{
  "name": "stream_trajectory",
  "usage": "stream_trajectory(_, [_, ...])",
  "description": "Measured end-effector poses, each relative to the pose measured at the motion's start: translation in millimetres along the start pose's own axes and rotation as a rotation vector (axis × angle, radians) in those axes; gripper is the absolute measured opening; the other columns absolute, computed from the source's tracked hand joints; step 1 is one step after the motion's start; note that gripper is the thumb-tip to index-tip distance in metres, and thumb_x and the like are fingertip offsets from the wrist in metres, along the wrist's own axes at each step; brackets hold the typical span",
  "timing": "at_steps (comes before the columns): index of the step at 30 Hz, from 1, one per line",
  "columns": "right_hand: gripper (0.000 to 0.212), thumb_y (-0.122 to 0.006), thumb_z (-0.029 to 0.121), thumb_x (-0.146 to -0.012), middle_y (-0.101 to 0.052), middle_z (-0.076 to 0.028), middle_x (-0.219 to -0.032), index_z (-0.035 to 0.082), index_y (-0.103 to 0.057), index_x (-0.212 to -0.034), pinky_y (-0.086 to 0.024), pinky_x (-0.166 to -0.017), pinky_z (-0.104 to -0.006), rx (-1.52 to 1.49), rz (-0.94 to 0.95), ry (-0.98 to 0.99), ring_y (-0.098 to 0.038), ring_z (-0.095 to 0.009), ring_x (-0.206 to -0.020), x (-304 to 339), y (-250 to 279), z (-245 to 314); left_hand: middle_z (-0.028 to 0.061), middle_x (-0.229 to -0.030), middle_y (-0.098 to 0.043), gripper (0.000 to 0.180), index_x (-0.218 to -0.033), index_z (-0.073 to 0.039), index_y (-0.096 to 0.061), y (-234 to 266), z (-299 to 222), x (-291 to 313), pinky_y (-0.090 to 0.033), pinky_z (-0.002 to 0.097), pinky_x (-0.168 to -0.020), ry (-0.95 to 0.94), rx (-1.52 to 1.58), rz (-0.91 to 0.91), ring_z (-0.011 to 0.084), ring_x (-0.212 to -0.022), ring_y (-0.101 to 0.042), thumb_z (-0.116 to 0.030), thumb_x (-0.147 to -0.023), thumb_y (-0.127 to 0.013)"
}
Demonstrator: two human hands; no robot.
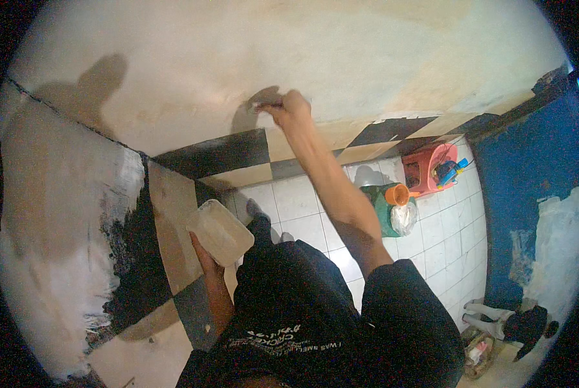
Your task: The person applies a white patching compound to a damaged area on a wall using a putty knife, spreading and smoothing the material over the surface while holding a container of the compound.
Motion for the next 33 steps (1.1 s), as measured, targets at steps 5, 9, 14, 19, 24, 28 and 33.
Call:
stream_trajectory(5, [0.034, -0.029, -0.01, -0.087, -0.033, -0.038, -0.12, -0.028, -0.02, -0.115, -0.04, -0.102, -0.0524, -0.261, 0.052, -0.068, -0.043, -0.048, -0.112, 30, -25, 34, 0.0139, -0.138, -0.038, 0.07, -0.139, -0.008, -0.029, -2, -10, 5, -0.039, 0.0416, -0.1, 0.002, -0.012, -0.077, 0.0301, -0.123, -0.042, -0.058, -0.091, -0.033])
stream_trajectory(9, [0.038, -0.028, -0.01, -0.087, -0.03, -0.04, -0.124, -0.029, -0.016, -0.117, -0.04, -0.103, -0.0515, -0.642, -0.052, -0.007, -0.042, -0.049, -0.115, 110, -44, 49, 0.0138, -0.137, -0.038, 0.068, -0.139, -0.009, -0.029, 7, -6, 4, -0.038, 0.045, -0.1, 0.03, 0.077, -0.034, 0.0317, -0.123, -0.041, -0.058, -0.092, -0.033])
stream_trajectory(14, [0.033, -0.024, -0.008, -0.087, -0.038, -0.039, -0.118, -0.032, -0.024, -0.109, -0.043, -0.1, -0.0477, -0.33, -0.136, -0.091, -0.047, -0.048, -0.109, 104, 0, -15, 0.0133, -0.138, -0.038, 0.068, -0.138, -0.009, -0.03, 14, -1, -1, -0.039, 0.0444, -0.1, 0.008, 0.047, -0.008, 0.0306, -0.123, -0.041, -0.057, -0.091, -0.036])
stream_trajectory(19, [0.032, -0.027, -0.005, -0.089, -0.04, -0.036, -0.118, -0.031, -0.032, -0.107, -0.042, -0.1, -0.0484, -0.372, -0.275, -0.168, -0.049, -0.044, -0.109, 27, 26, -69, 0.0135, -0.138, -0.039, 0.073, -0.139, -0.007, -0.03, -3, -12, -1, -0.039, 0.041, -0.1, -0.031, -0.017, 0.027, 0.029, -0.123, -0.043, -0.059, -0.089, -0.04])
stream_trajectory(24, [0.032, -0.028, -0.007, -0.089, -0.038, -0.037, -0.119, -0.03, -0.025, -0.11, -0.038, -0.104, -0.0511, -0.439, -0.104, -0.154, -0.043, -0.046, -0.114, 19, -5, -12, 0.0139, -0.138, -0.039, 0.074, -0.139, -0.007, -0.029, 15, -8, -2, -0.039, 0.0412, -0.1, 0.015, 0.02, -0.038, 0.0296, -0.122, -0.044, -0.061, -0.089, -0.038])
stream_trajectory(28, [0.027, -0.036, -0.002, -0.092, -0.05, -0.029, -0.105, -0.026, -0.039, -0.103, -0.049, -0.094, -0.0379, -0.416, -0.11, 0.061, -0.055, -0.034, -0.098, 108, -39, 58, 0.0142, -0.137, -0.039, 0.073, -0.139, -0.007, -0.029, 4, -14, 8, -0.039, 0.0416, -0.101, 0.001, 0.003, -0.033, 0.0301, -0.122, -0.044, -0.061, -0.089, -0.036])
stream_trajectory(33, [0.033, -0.026, -0.007, -0.087, -0.037, -0.039, -0.117, -0.027, -0.024, -0.113, -0.041, -0.101, -0.0515, -0.389, -0.252, -0.014, -0.047, -0.047, -0.107, 120, 24, 26, 0.0143, -0.136, -0.041, 0.07, -0.137, -0.008, -0.031, 8, -8, 3, -0.041, 0.0428, -0.098, -0.028, 0.041, -0.019, 0.0311, -0.121, -0.045, -0.058, -0.09, -0.038])
Point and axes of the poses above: each hand's wrist, its own x-axis away from the middle knuckle, its own y-axis out of the back of the hand, z = x × y, the point moved 9 cm from there along -x, towards the middle knuckle
